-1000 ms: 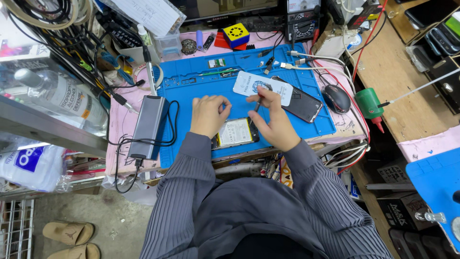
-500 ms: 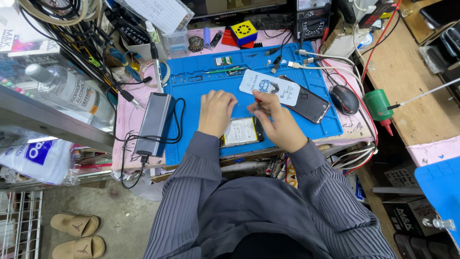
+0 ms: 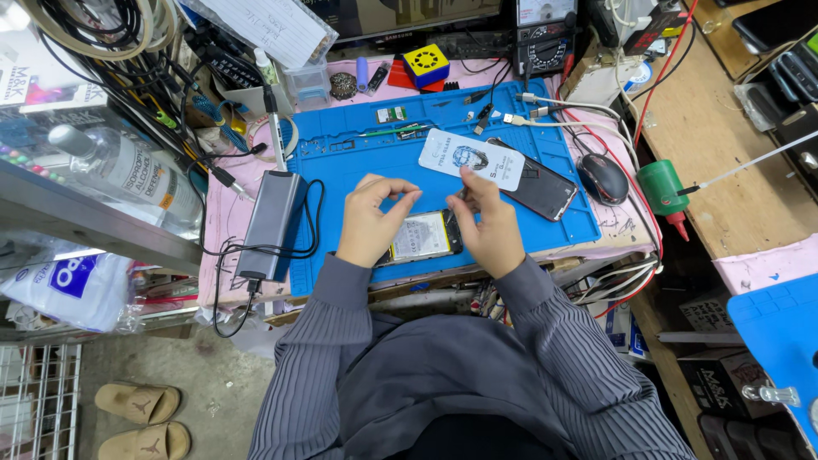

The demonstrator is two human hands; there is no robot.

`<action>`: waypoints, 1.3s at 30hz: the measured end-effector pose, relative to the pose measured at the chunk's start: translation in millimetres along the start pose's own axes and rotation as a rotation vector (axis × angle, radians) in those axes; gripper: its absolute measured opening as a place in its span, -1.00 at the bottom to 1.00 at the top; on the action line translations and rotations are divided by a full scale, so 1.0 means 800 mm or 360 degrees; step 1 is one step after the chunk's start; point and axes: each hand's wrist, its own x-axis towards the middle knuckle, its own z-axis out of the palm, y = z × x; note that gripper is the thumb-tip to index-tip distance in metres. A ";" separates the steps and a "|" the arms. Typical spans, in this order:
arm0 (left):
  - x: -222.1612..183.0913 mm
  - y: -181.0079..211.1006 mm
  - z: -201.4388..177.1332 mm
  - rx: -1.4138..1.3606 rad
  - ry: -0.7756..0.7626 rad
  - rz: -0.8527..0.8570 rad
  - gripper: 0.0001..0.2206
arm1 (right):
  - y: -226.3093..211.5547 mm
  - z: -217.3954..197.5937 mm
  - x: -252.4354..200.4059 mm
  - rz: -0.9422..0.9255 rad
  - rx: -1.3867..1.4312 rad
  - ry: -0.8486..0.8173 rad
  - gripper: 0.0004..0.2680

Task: The person uses a screwdriver and a pry tool to remove screws and a battery from a mobile phone on a workbench.

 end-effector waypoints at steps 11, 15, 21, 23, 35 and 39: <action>-0.042 -0.037 0.014 -0.1206 -0.0244 -0.0688 -0.89 | -0.007 -0.009 -0.009 0.0367 0.1091 0.0293 -0.49; -0.044 -0.047 0.014 -0.1262 -0.0208 -0.0649 -0.86 | -0.026 -0.001 -0.009 0.0326 0.1150 0.0300 -0.49; -0.044 -0.053 0.008 -0.1428 -0.0218 -0.0733 -0.73 | -0.040 0.006 -0.009 0.0276 0.1215 0.0283 -0.49; -0.045 -0.054 0.007 -0.1447 -0.0230 -0.0749 -0.73 | -0.042 0.007 -0.010 0.0276 0.1215 0.0288 -0.49; -0.042 -0.049 0.006 -0.1466 -0.0251 -0.0701 -0.72 | -0.044 0.007 -0.009 0.0233 0.1165 0.0257 -0.50; -0.043 -0.047 0.006 -0.1444 -0.0257 -0.0692 -0.73 | -0.040 0.005 -0.011 0.0185 0.1144 0.0173 -0.50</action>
